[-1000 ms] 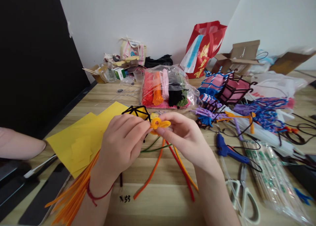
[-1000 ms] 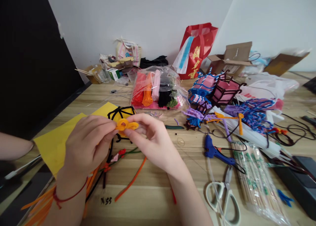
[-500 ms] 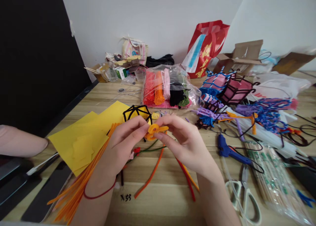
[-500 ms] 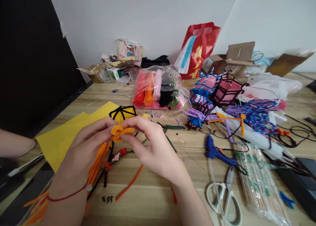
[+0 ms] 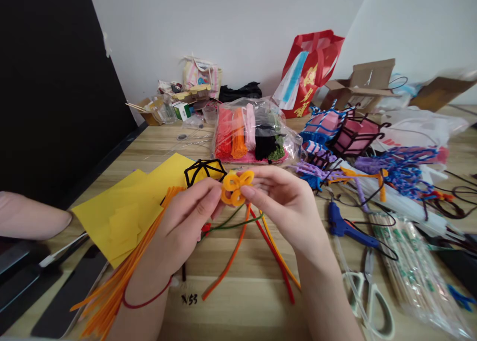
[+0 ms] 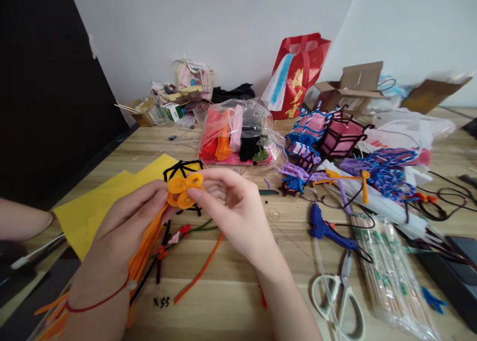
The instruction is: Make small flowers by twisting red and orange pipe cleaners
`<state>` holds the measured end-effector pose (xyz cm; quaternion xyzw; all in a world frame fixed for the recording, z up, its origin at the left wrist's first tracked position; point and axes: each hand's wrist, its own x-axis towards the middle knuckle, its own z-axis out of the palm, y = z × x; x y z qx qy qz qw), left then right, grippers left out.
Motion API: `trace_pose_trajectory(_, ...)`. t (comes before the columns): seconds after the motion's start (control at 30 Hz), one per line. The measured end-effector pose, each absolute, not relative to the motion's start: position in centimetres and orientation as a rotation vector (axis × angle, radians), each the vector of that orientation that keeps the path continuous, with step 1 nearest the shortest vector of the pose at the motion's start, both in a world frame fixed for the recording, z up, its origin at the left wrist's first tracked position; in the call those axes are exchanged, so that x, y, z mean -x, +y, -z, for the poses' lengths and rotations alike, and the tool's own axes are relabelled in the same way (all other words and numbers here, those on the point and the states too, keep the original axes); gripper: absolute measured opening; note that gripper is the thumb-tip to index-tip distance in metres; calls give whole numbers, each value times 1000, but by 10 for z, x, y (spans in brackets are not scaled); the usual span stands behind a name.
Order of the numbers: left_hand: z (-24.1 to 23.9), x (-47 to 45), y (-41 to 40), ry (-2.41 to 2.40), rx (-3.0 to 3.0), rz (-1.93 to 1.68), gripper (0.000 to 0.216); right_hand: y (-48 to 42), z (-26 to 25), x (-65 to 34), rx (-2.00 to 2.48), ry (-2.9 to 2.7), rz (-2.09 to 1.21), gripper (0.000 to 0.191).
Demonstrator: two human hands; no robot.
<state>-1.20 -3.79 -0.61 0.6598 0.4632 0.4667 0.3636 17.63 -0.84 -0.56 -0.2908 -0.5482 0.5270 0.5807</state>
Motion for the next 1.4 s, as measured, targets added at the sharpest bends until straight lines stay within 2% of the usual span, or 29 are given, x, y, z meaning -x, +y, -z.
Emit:
trace_pose_trajectory(0.07,5,12,-39,1206,-1746,-1228,34,-8,4,-177,680,-1224,-1281,30)
trace_pose_trajectory(0.17,2,11,-37,1201,-1902,-1354,18,-8,3,-179,688,-1204,-1315,33)
trace_pose_trajectory(0.37,0,12,-31,1216,-2427,-1423,16,-5,6,-183,698,-1225,-1371,31)
trace_pose_trajectory(0.5,2,15,-30,1158,-2577,-1460,20,-4,6,-183,649,-1174,-1468,27)
trace_pose_trajectory(0.73,3,13,-29,1146,-2568,-1429,19,-5,4,-183,644,-1173,-1509,31)
trace_pose_trajectory(0.97,6,7,-29,1202,-2542,-1487,17,-6,5,-183,609,-1148,-1504,20)
trace_pose_trajectory(1.4,16,7,-29,1092,-2284,-1559,27,-5,1,-186,578,-1070,-1610,26)
